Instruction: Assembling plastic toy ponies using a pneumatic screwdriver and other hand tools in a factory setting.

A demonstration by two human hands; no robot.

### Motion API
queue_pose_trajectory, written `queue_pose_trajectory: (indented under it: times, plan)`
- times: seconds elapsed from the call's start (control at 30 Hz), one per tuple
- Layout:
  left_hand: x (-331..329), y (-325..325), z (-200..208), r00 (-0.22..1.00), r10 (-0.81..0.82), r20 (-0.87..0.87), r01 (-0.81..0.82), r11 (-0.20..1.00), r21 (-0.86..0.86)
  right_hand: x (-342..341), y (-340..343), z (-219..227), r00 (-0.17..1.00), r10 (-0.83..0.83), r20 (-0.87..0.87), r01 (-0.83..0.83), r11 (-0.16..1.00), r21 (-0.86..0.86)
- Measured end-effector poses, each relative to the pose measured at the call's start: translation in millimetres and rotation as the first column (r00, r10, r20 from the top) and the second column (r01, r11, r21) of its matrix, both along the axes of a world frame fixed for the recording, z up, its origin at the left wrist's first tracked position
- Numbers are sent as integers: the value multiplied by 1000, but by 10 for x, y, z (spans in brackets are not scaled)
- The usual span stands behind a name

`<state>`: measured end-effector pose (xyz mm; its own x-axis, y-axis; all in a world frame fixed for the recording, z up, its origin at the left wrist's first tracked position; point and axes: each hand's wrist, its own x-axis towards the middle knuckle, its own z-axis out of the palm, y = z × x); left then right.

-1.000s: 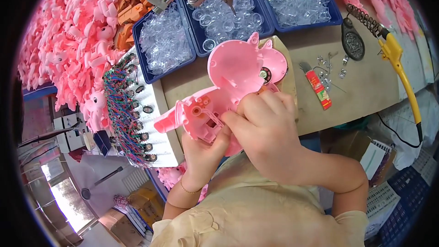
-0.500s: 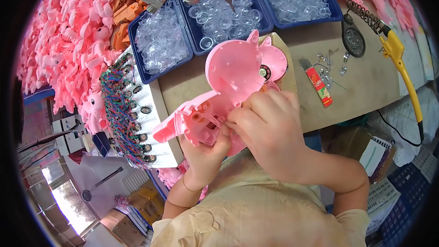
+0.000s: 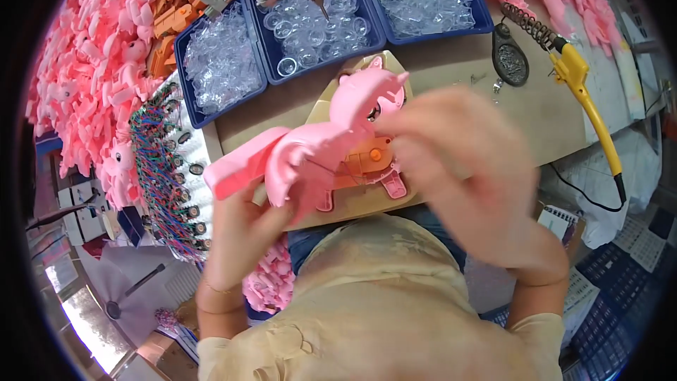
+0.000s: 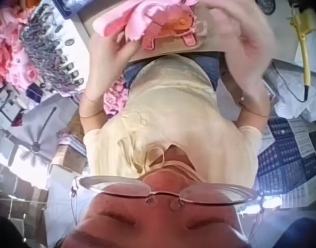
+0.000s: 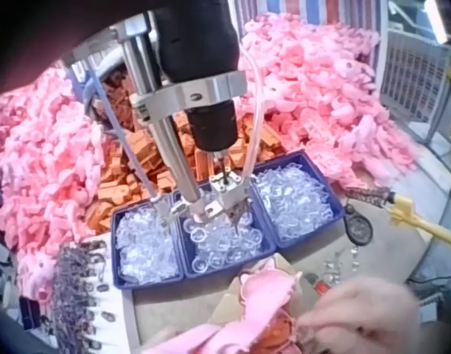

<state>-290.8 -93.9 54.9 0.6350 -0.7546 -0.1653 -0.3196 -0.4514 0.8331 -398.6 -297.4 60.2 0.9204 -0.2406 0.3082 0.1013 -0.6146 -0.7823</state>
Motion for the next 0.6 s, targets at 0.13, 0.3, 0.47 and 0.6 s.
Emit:
queue_pose_trajectory:
  times: [0.13, 0.3, 0.47, 0.6]
  plan:
    - [110, -79, 67, 750, -227, 622, 245, 968, 58, 246, -191, 228, 968, 226, -107, -212, 969, 128]
    - [-83, -181, 70, 561, -269, 783, 240, 958, 157, 657, -32, 223, 560, 559, -612, -581, 791, 192]
    - [-147, 90, -319, 386, 154, 910, 130, 967, -218, 661, 39, 343, 499, 516, -696, -242, 854, 460]
    - [-176, 97, -587, 749, 207, 629, 11, 946, -324, 685, -99, 181, 505, 545, -670, -290, 838, 463]
